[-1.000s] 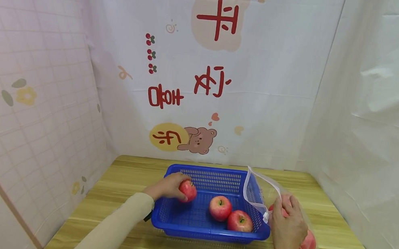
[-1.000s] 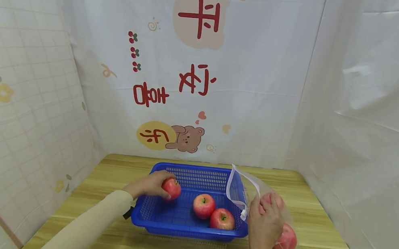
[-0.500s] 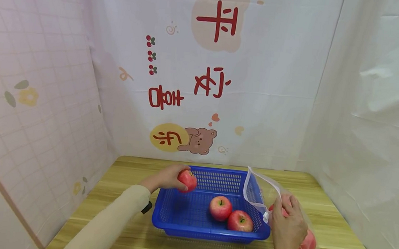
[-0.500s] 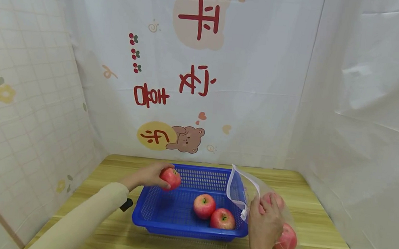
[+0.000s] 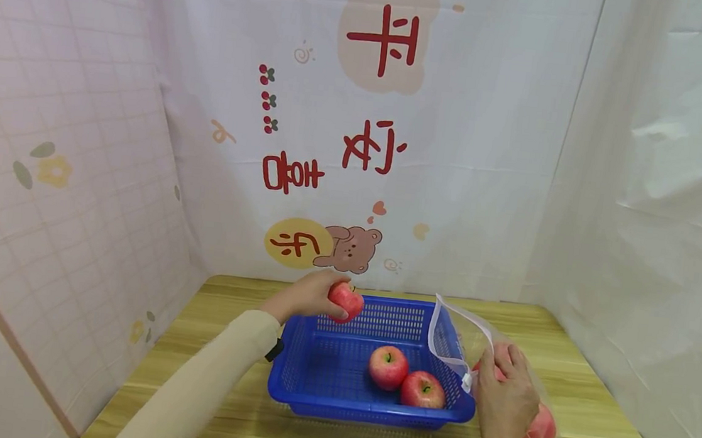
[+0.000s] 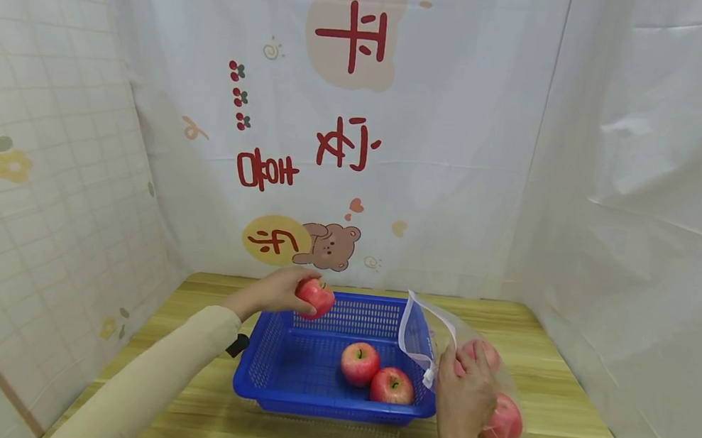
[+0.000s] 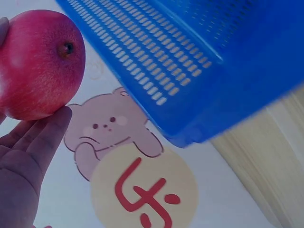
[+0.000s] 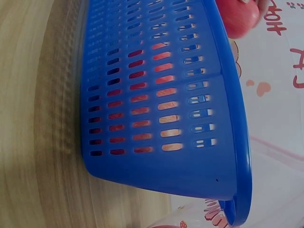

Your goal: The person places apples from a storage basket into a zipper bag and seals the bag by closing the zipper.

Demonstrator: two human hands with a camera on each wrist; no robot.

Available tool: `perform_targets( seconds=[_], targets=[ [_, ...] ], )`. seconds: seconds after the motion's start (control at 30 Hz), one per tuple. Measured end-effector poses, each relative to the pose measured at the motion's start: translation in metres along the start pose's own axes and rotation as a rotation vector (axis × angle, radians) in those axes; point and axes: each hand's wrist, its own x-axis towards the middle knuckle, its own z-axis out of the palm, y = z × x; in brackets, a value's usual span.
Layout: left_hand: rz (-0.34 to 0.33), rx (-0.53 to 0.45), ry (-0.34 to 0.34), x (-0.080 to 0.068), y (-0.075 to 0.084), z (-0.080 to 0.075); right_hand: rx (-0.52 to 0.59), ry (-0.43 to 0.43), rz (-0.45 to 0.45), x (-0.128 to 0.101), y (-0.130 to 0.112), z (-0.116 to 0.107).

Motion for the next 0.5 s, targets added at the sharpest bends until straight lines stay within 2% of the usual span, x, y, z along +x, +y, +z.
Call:
perform_targets(
  seconds=[0.23, 0.5],
  targets=[
    [0.039, -0.067, 0.005, 0.013, 0.026, 0.0, 0.024, -0.015, 0.024, 0.002, 0.002, -0.002],
    [0.04, -0.181, 0.02, 0.027, 0.049, 0.011, 0.037, -0.028, 0.035, 0.004, 0.002, -0.004]
  ],
)
